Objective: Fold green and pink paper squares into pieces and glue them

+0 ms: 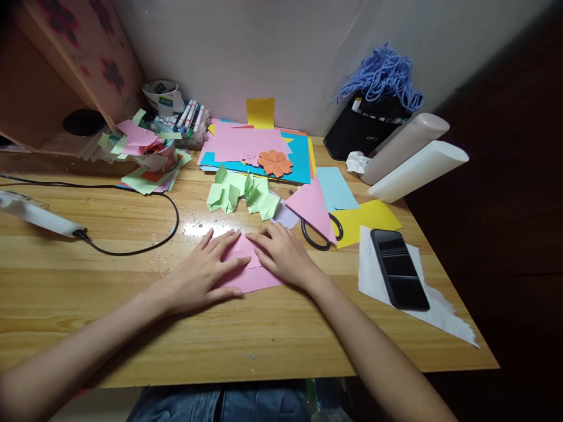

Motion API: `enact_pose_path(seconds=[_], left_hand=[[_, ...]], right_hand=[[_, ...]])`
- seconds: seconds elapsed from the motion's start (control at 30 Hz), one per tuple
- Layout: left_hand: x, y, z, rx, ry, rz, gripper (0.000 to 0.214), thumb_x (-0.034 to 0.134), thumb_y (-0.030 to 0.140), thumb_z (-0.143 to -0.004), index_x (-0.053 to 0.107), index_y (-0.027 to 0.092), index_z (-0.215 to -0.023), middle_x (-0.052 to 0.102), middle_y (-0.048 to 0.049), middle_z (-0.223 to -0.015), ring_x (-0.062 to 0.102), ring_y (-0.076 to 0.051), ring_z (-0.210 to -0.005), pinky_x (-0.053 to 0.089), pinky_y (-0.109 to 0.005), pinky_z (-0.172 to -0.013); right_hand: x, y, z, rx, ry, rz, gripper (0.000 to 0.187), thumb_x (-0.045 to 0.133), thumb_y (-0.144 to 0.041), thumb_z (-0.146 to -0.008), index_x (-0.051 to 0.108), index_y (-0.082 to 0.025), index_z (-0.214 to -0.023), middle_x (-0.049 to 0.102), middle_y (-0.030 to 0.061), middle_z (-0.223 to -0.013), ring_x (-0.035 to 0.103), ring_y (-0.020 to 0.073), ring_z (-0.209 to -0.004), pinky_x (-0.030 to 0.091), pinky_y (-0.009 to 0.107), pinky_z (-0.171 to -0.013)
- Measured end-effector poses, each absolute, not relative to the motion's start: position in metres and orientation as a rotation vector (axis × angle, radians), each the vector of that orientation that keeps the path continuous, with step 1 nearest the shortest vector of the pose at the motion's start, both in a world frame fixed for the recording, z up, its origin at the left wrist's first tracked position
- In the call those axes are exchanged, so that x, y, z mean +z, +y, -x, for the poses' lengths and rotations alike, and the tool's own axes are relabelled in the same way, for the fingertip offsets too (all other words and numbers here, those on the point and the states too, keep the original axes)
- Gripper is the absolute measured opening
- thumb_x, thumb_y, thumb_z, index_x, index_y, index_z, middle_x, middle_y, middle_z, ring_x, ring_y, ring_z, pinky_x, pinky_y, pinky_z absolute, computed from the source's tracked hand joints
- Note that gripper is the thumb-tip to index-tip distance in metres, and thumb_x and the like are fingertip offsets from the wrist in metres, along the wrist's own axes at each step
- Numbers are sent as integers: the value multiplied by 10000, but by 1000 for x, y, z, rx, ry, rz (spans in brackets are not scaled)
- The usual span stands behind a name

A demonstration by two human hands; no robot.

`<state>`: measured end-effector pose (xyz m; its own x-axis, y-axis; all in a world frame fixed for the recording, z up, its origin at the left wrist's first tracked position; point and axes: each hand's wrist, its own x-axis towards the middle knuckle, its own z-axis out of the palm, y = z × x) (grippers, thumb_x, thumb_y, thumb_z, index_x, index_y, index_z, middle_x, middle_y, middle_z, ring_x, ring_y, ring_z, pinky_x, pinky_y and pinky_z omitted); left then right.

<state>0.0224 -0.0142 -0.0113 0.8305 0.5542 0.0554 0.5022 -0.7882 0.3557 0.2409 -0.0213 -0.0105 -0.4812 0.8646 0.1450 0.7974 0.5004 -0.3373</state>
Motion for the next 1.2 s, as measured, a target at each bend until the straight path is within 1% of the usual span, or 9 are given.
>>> enact_pose_path(seconds=[0.1, 0.27, 0.47, 0.67, 0.77, 0.93, 1.07, 1.13, 1.2], left_hand=[[-11, -14, -22, 202, 792, -2697, 574, 361, 601, -802, 468, 239, -1233, 232, -169, -1432, 181, -326, -1326, 124, -577, -1035], [-10, -15, -23, 203, 791, -2687, 583, 365, 607, -797, 461, 236, -1237, 234, -159, -1436, 164, -319, -1332, 123, -577, -1036], [-8, -16, -24, 203, 808, -2660, 603, 365, 617, -791, 470, 222, -1235, 231, -159, -1437, 192, -327, -1322, 140, -564, -1039], [-8, -17, -24, 189, 829, -2660, 610, 371, 623, -785, 462, 228, -1241, 232, -152, -1437, 188, -321, -1324, 133, -560, -1044], [-9, -17, -25, 197, 828, -2662, 609, 378, 621, -784, 463, 227, -1240, 231, -150, -1439, 181, -322, -1326, 129, -563, -1047], [-11, -17, -24, 215, 807, -2672, 585, 393, 603, -790, 468, 229, -1234, 214, -160, -1441, 178, -334, -1325, 150, -580, -1035], [-10, -15, -21, 225, 744, -2667, 533, 433, 563, -796, 460, 277, -1245, 153, -120, -1468, 152, -338, -1332, 134, -587, -1035], [-10, -14, -19, 202, 710, -2660, 527, 448, 549, -796, 441, 302, -1262, 118, -110, -1477, 123, -345, -1337, 125, -593, -1032], [-9, -14, -17, 185, 682, -2650, 536, 459, 546, -792, 424, 318, -1277, 103, -107, -1479, 105, -351, -1339, 118, -595, -1030]], right_hand=[[-11, -20, -235, 271, -2495, 1426, 341, 445, -227, -848, 533, -234, -1177, 514, 83, -907, 464, 204, -823, 417, 340, -716], [-9, -18, -232, 249, -2506, 1431, 310, 438, -235, -852, 551, -211, -1140, 518, 84, -892, 461, 205, -828, 405, 330, -707], [-1, -17, -248, 346, -2547, 1326, 183, 437, -205, -860, 612, -162, -891, 554, 74, -868, 491, 175, -811, 397, 286, -680], [20, -25, -271, 471, -2628, 1320, 199, 465, -219, -860, 651, -189, -796, 600, 49, -902, 530, 147, -774, 398, 277, -684], [25, -28, -280, 492, -2651, 1353, 202, 509, -252, -835, 646, -197, -698, 612, 30, -803, 530, 148, -741, 392, 276, -649], [22, -28, -292, 491, -2668, 1426, 298, 531, -262, -807, 545, -181, -521, 571, 13, -623, 502, 148, -662, 376, 280, -599], [18, -26, -288, 463, -2578, 1429, 254, 500, -245, -821, 566, -177, -586, 570, 21, -628, 505, 150, -664, 392, 286, -609], [15, -26, -280, 458, -2514, 1396, 205, 477, -236, -839, 613, -176, -698, 596, 36, -696, 520, 159, -714, 412, 304, -655], [10, -26, -270, 513, -2476, 1321, 184, 462, -233, -856, 638, -185, -881, 621, 55, -835, 537, 168, -808, 430, 320, -720]])
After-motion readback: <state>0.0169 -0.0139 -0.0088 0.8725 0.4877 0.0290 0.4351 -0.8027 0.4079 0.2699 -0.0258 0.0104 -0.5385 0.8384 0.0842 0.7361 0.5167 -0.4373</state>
